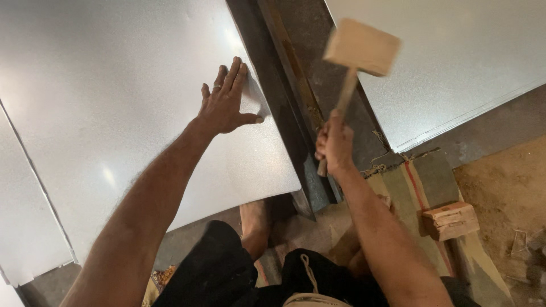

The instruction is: The person repeatedly places rectangular metal sheets onto a metal bending jig and uses a wooden mallet to strike the edge, bending the sheet. After each bend, the sheet is moved aside and a new one is positioned for the same operation.

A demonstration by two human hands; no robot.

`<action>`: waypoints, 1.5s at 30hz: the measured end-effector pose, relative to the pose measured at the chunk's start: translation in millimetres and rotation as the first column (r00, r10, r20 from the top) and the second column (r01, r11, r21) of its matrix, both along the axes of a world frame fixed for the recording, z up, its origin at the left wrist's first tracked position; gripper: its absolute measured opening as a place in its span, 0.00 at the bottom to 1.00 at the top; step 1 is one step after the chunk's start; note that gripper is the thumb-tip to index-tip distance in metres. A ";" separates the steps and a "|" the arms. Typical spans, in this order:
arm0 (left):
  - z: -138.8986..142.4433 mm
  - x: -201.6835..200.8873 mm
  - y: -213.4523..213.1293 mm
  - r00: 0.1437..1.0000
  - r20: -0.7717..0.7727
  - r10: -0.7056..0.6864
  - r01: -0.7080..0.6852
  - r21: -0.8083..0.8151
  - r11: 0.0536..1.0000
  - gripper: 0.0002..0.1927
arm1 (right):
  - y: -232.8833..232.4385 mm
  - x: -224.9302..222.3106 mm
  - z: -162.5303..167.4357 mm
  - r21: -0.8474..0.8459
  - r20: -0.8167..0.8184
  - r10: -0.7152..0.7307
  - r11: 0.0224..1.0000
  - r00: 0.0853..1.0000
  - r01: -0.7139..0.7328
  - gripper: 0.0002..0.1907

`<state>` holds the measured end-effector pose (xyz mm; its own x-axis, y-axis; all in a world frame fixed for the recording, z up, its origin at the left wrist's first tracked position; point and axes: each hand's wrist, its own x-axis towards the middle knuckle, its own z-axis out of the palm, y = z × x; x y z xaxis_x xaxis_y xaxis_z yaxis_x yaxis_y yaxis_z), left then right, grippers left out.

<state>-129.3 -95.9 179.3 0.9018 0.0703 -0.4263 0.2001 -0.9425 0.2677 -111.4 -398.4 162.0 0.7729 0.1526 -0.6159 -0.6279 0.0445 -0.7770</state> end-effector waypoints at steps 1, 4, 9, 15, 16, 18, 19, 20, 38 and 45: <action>1.5 0.6 -0.3 1.000 0.000 -0.006 0.006 0.002 1.000 0.73 | 3.8 0.3 2.1 -0.116 -0.006 0.161 0.980 0.987 -0.160 0.24; 5.7 0.9 -1.5 1.000 -0.014 0.004 -0.004 -0.018 1.000 0.72 | 12.9 7.4 7.7 -0.260 -0.016 0.338 0.907 0.941 -0.330 0.23; 9.4 -0.3 -1.4 1.000 -0.015 0.007 -0.007 -0.017 1.000 0.71 | 28.3 19.3 10.5 0.080 0.000 0.004 0.997 1.000 -0.004 0.24; 12.0 -0.4 0.2 1.000 -0.014 -0.015 0.015 -0.001 1.000 0.71 | 39.4 39.9 10.9 -0.078 -0.002 0.063 0.995 0.998 -0.063 0.25; 12.5 -0.8 0.0 1.000 -0.015 -0.021 0.021 0.003 1.000 0.70 | 42.5 41.4 10.4 -0.024 -0.013 0.021 0.999 1.000 -0.022 0.25; 13.7 -1.4 -0.2 1.000 -0.020 -0.022 0.022 0.003 1.000 0.70 | 48.1 46.8 10.2 0.083 -0.039 -0.059 0.995 0.997 0.062 0.24; 14.3 -1.8 -0.1 0.999 -0.023 -0.026 0.026 0.005 1.000 0.70 | 50.8 48.8 10.2 -0.041 -0.002 0.156 0.987 0.988 -0.156 0.24; 14.9 -1.9 -0.4 0.999 -0.024 -0.030 0.031 0.003 1.000 0.69 | 52.3 52.7 10.6 -0.171 0.012 0.364 0.918 0.931 -0.357 0.25; 30.5 -1.6 -2.3 0.997 -0.076 0.002 -0.003 -0.019 1.000 0.70 | 101.8 105.9 6.6 -0.069 0.069 0.245 0.968 0.967 -0.240 0.25; 33.6 -1.3 -1.7 0.997 -0.075 -0.003 0.002 -0.019 1.000 0.71 | 125.2 137.9 3.7 0.094 0.042 -0.014 0.996 0.999 0.010 0.22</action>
<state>-130.6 -97.6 212.8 0.8672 0.0597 -0.4944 0.2182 -0.9379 0.2696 26.5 -273.2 165.7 0.8002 0.1987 -0.5658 -0.5933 0.1252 -0.7952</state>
